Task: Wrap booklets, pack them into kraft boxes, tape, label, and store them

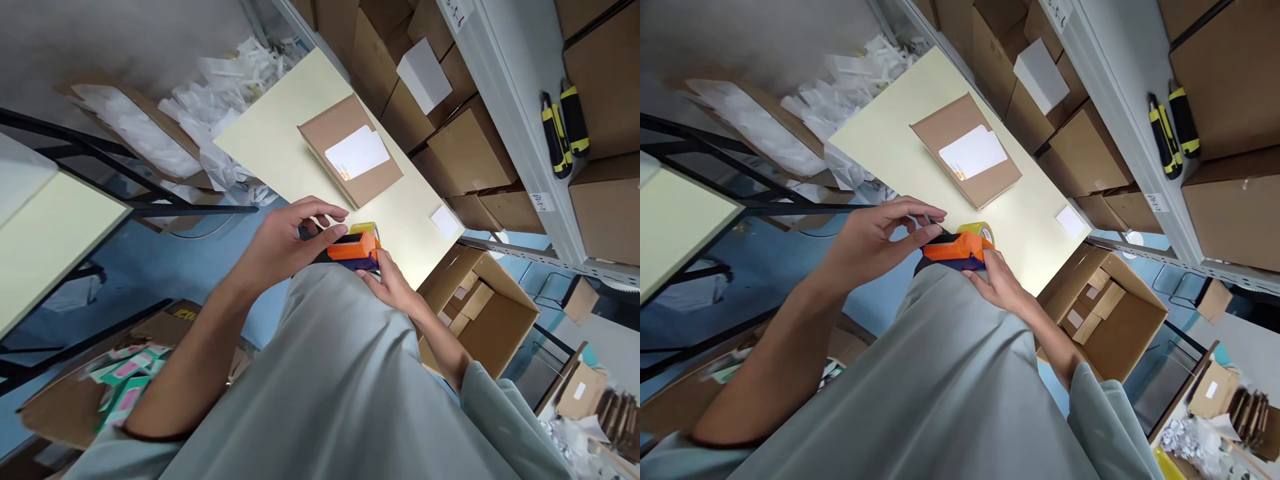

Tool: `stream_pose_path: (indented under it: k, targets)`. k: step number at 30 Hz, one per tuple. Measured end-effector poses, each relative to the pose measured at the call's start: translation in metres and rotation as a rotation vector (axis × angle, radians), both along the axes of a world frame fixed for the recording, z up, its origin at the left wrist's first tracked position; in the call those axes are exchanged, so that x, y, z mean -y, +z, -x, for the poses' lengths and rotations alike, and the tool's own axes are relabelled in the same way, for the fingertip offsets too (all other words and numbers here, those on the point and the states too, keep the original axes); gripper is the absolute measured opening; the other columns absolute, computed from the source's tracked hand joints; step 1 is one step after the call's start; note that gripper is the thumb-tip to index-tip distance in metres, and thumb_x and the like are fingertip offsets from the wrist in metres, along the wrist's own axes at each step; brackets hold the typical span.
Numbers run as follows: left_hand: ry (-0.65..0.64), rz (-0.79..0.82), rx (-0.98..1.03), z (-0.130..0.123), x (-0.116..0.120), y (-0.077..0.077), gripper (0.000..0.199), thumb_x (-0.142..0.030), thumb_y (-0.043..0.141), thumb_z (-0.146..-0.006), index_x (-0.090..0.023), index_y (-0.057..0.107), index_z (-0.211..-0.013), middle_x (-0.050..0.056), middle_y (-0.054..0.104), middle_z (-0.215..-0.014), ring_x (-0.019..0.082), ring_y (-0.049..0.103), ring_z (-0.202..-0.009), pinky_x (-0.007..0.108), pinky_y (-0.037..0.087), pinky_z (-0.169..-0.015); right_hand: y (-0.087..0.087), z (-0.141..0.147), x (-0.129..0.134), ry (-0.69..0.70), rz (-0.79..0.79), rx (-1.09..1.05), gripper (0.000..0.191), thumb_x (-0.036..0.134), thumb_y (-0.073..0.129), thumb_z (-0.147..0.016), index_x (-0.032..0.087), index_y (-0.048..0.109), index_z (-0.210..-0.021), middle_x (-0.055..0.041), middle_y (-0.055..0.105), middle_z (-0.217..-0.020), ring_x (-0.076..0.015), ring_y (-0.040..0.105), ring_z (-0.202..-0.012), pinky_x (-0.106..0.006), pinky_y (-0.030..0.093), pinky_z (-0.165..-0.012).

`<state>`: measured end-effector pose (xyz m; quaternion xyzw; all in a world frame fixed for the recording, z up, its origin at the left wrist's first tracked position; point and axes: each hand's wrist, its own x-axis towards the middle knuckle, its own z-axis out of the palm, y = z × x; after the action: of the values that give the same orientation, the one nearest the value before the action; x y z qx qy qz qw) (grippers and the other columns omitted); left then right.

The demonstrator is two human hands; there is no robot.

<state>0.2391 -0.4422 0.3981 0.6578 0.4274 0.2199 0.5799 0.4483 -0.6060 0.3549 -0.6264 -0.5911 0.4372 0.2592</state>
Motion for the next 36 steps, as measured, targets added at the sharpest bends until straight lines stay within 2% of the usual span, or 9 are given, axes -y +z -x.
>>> stream_pose_path:
  k: [7,13,22,25,28,30,32,33,36]
  targets:
    - [-0.015,-0.062,-0.033,-0.002,-0.002,0.0,0.031,-0.044,0.079,-0.091,-0.03,0.084,-0.119,0.005,0.08,-0.119,0.017,0.068,-0.086,0.03,0.06,-0.077,0.008,-0.003,0.005,0.035,-0.053,0.076,0.039,0.05,0.052,-0.116,0.02,0.054,-0.141,-0.0173,0.07,-0.13,-0.0317,0.066,-0.126,-0.051,0.06,-0.106]
    - [-0.077,-0.063,0.059,-0.003,0.002,0.012,0.006,-0.031,0.079,-0.094,-0.028,0.082,-0.089,-0.001,0.078,-0.088,0.014,0.062,-0.072,0.027,0.053,-0.064,0.007,-0.007,0.009,0.074,-0.086,0.155,0.036,0.045,0.054,-0.115,0.021,0.055,-0.141,-0.0184,0.072,-0.13,-0.0344,0.066,-0.131,-0.057,0.056,-0.116]
    - [0.009,-0.708,0.115,0.003,0.032,0.035,0.027,-0.009,0.074,-0.099,-0.036,0.075,-0.103,-0.006,0.082,-0.093,0.017,0.075,-0.08,0.036,0.06,-0.074,0.011,-0.015,0.015,0.132,-0.306,0.194,0.028,0.035,0.062,-0.11,0.022,0.059,-0.134,-0.0173,0.076,-0.125,-0.0362,0.071,-0.127,-0.062,0.058,-0.115]
    - [0.044,-0.758,0.102,0.008,0.041,0.046,0.031,-0.01,0.073,-0.098,-0.039,0.076,-0.106,-0.006,0.083,-0.094,0.018,0.075,-0.076,0.039,0.06,-0.069,0.015,-0.017,0.021,0.163,-0.312,0.214,0.026,0.039,0.06,-0.111,0.023,0.061,-0.131,-0.016,0.076,-0.123,-0.0344,0.073,-0.121,-0.062,0.059,-0.113]
    - [0.119,-0.679,0.056,0.02,0.041,0.05,0.029,-0.015,0.077,-0.097,-0.043,0.08,-0.102,-0.007,0.082,-0.09,0.021,0.075,-0.074,0.043,0.06,-0.069,0.016,-0.026,0.032,0.163,-0.232,0.259,0.024,0.042,0.056,-0.113,0.023,0.061,-0.127,-0.0161,0.076,-0.12,-0.0346,0.072,-0.121,-0.059,0.06,-0.11]
    - [0.285,-0.602,0.013,0.031,0.036,0.04,0.022,-0.021,0.08,-0.096,-0.043,0.082,-0.098,-0.005,0.081,-0.089,0.024,0.074,-0.08,0.046,0.06,-0.076,0.011,-0.036,0.042,0.144,-0.139,0.303,0.023,0.043,0.055,-0.114,0.023,0.061,-0.122,-0.0158,0.076,-0.114,-0.0348,0.072,-0.115,-0.057,0.062,-0.104]
    - [0.404,-0.507,-0.022,0.04,0.028,0.016,0.01,-0.029,0.084,-0.095,-0.039,0.083,-0.094,-0.003,0.081,-0.09,0.025,0.073,-0.086,0.049,0.06,-0.084,0.002,-0.048,0.052,0.127,-0.028,0.369,0.024,0.046,0.053,-0.114,0.023,0.06,-0.115,-0.014,0.075,-0.104,-0.0341,0.072,-0.104,-0.055,0.064,-0.096]
    - [0.416,-0.442,-0.022,0.043,0.024,-0.003,0.005,-0.033,0.085,-0.094,-0.036,0.083,-0.091,-0.002,0.081,-0.09,0.025,0.072,-0.087,0.049,0.059,-0.087,-0.005,-0.053,0.057,0.123,0.023,0.411,0.026,0.048,0.052,-0.115,0.023,0.06,-0.113,-0.0133,0.074,-0.1,-0.0337,0.072,-0.1,-0.054,0.064,-0.094]
    - [0.394,-0.145,0.045,0.038,0.017,-0.077,0.021,-0.049,0.083,-0.091,-0.03,0.08,-0.082,0.0,0.08,-0.086,0.022,0.071,-0.082,0.044,0.06,-0.08,-0.034,-0.064,0.066,0.103,0.106,0.569,0.03,0.048,0.048,-0.115,0.021,0.06,-0.112,-0.0157,0.074,-0.101,-0.034,0.072,-0.099,-0.054,0.064,-0.094]
